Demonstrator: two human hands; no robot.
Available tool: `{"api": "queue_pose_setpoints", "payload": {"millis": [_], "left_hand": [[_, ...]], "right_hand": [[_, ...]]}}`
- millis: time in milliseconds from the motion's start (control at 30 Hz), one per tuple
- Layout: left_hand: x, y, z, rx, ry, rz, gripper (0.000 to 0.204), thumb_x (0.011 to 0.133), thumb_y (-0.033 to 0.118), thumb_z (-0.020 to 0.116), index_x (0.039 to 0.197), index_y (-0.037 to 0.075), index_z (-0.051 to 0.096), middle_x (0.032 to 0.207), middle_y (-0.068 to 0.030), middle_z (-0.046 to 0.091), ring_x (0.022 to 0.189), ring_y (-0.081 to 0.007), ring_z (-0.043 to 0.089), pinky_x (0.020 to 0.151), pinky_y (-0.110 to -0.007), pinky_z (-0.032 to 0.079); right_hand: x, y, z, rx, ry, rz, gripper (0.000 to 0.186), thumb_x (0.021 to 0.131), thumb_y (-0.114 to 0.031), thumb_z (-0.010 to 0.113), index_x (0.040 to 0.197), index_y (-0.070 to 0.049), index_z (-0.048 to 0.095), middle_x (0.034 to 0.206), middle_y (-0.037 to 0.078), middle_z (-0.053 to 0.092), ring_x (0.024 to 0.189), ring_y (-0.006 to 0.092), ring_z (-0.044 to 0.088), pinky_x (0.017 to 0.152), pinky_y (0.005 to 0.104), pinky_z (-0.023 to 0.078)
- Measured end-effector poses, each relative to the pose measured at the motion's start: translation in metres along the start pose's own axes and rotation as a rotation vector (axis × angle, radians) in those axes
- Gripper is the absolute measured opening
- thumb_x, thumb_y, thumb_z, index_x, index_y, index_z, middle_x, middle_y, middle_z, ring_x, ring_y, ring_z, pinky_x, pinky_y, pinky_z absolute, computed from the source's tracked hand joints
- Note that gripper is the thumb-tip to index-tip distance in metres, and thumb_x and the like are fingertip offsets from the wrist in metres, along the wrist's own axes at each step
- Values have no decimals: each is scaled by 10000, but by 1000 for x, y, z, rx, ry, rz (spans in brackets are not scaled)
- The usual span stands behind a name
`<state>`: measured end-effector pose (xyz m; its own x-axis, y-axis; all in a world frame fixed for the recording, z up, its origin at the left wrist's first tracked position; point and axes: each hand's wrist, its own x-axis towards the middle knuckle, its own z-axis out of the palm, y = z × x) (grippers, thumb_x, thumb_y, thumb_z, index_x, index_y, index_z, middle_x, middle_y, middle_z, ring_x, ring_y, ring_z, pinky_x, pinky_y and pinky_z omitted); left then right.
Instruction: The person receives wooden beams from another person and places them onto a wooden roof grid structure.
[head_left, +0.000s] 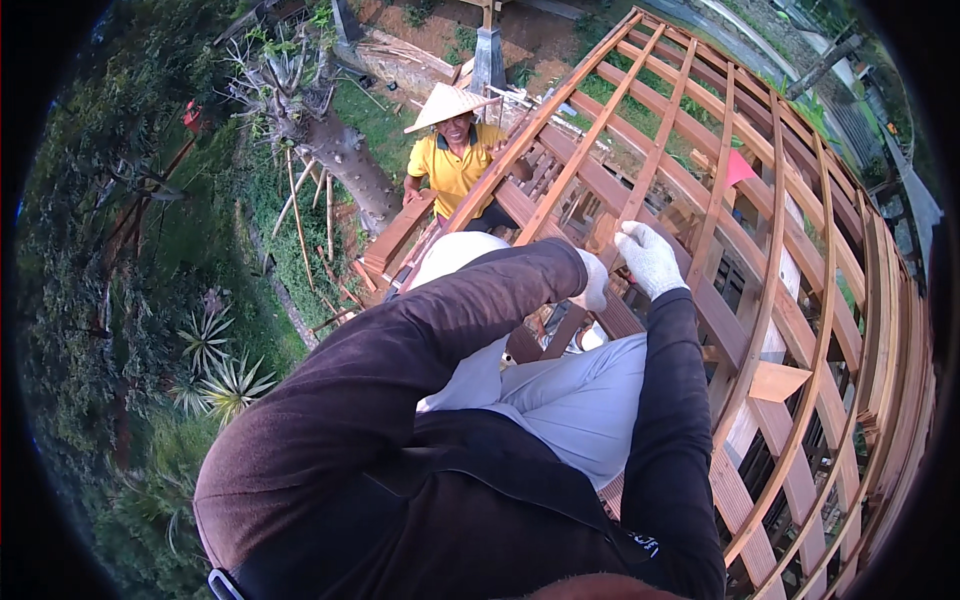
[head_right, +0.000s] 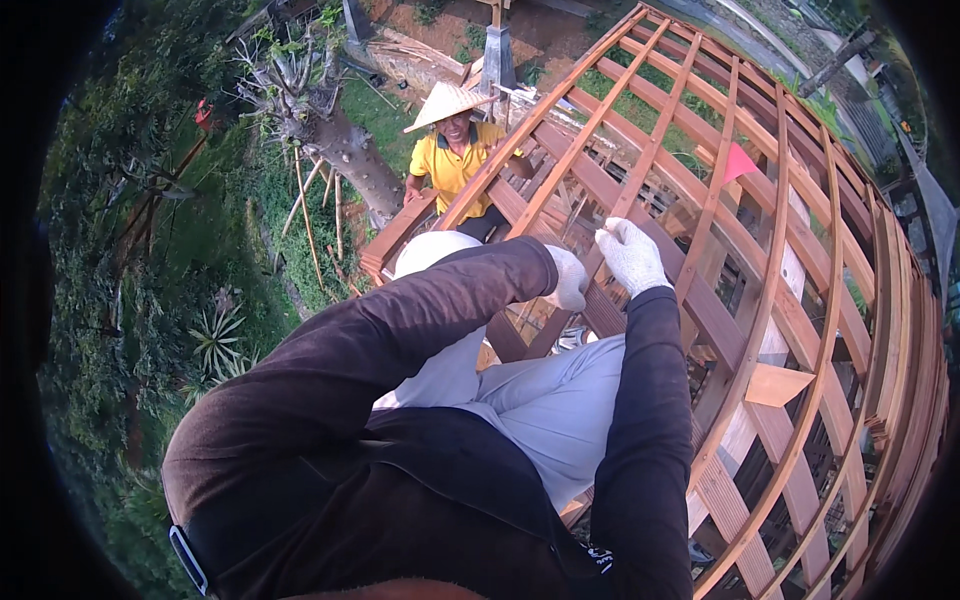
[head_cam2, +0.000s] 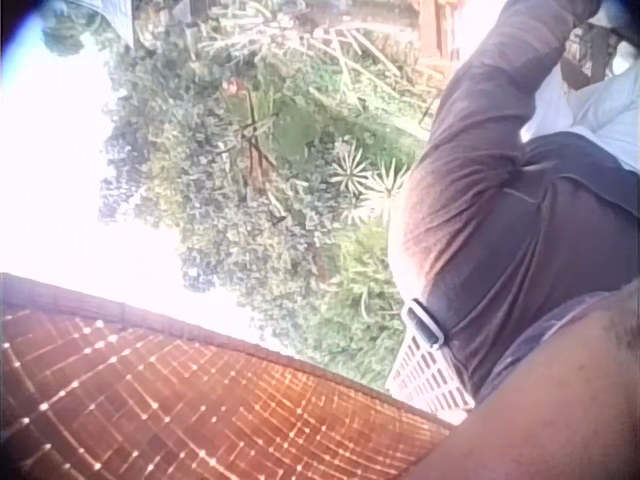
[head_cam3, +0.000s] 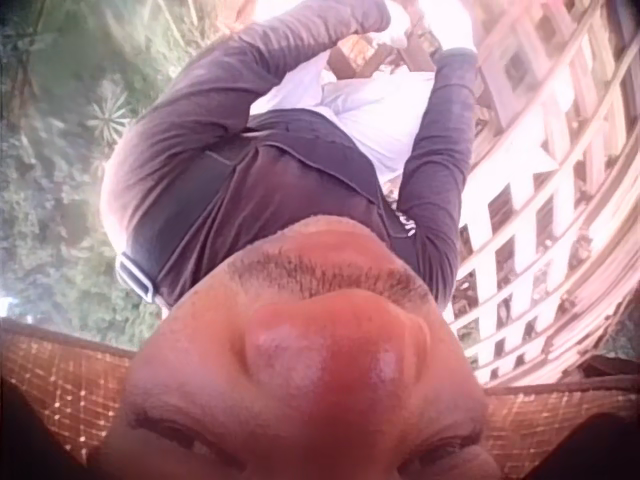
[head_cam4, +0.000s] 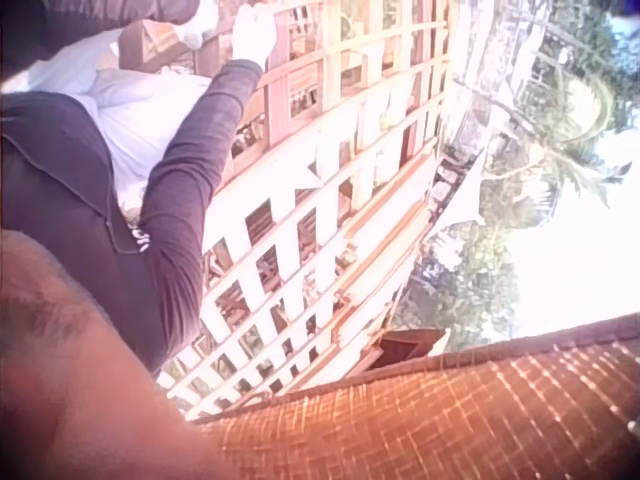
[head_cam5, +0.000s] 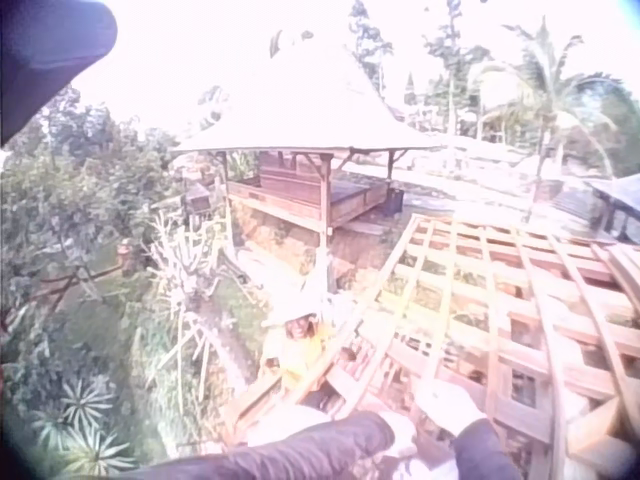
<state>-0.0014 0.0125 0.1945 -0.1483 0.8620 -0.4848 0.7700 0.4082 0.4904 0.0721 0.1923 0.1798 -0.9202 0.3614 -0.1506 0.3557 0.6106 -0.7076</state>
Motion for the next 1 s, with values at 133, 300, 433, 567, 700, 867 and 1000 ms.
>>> {"api": "queue_pose_setpoints", "payload": {"millis": [133, 300, 433, 567, 700, 867, 1000], "left_hand": [[1, -2, -6, -28, -25, 31, 505, 932, 462, 632, 1207, 66, 784, 1102, -218, 771, 1098, -381, 735, 959, -467, 546], [0, 8, -10, 24, -23, 13, 498, 935, 445, 627, 1229, 73, 779, 1120, -210, 773, 1097, -372, 737, 973, -471, 548], [-12, 11, -15, 5, -5, 16, 491, 934, 441, 632, 1257, 100, 774, 1130, -196, 777, 1095, -361, 740, 975, -464, 551], [-26, 11, -19, -61, 76, 90, 462, 943, 440, 625, 1225, 109, 781, 1098, -173, 783, 1057, -344, 747, 955, -450, 561], [-71, 20, -36, -196, 151, 145, 433, 950, 432, 623, 1196, 115, 786, 1053, -154, 788, 1020, -331, 754, 939, -444, 569], [-95, 34, -14, -114, 49, 302, 424, 955, 425, 609, 1174, 110, 790, 1022, -175, 782, 1002, -355, 753, 918, -466, 572], [-98, 48, 6, 127, -213, 275, 440, 938, 396, 602, 1185, 85, 792, 1059, -216, 774, 1029, -403, 742, 925, -491, 567]], "right_hand": [[-1, -8, -2, 15, -15, 37, 520, 997, -325, 723, 1383, 18, 660, 1292, 186, 754, 1235, 269, 714, 1069, 355, 521], [5, 5, 2, 9, -7, 11, 457, 1028, -289, 713, 1377, 3, 671, 1237, 119, 755, 1051, 161, 700, 825, 314, 573], [1, -6, 2, 45, -41, 66, 519, 1003, -313, 722, 1393, 23, 658, 1330, 203, 739, 1247, 274, 710, 1078, 356, 518], [0, -1, 2, 26, -24, 79, 532, 1000, -341, 726, 1396, 9, 663, 1329, 210, 737, 1247, 285, 709, 1083, 366, 518], [1, -9, 10, -82, -20, 54, 578, 987, -406, 734, 1414, -23, 660, 1342, 211, 729, 1267, 299, 698, 1088, 384, 515], [11, -67, 29, -112, -43, -77, 720, 968, -475, 748, 1519, -52, 559, 1403, 228, 690, 1307, 352, 670, 1122, 418, 500], [32, -132, 57, -252, -139, -271, 811, 944, -547, 748, 1550, -55, 528, 1480, 238, 631, 1354, 377, 628, 1138, 440, 493]]}}
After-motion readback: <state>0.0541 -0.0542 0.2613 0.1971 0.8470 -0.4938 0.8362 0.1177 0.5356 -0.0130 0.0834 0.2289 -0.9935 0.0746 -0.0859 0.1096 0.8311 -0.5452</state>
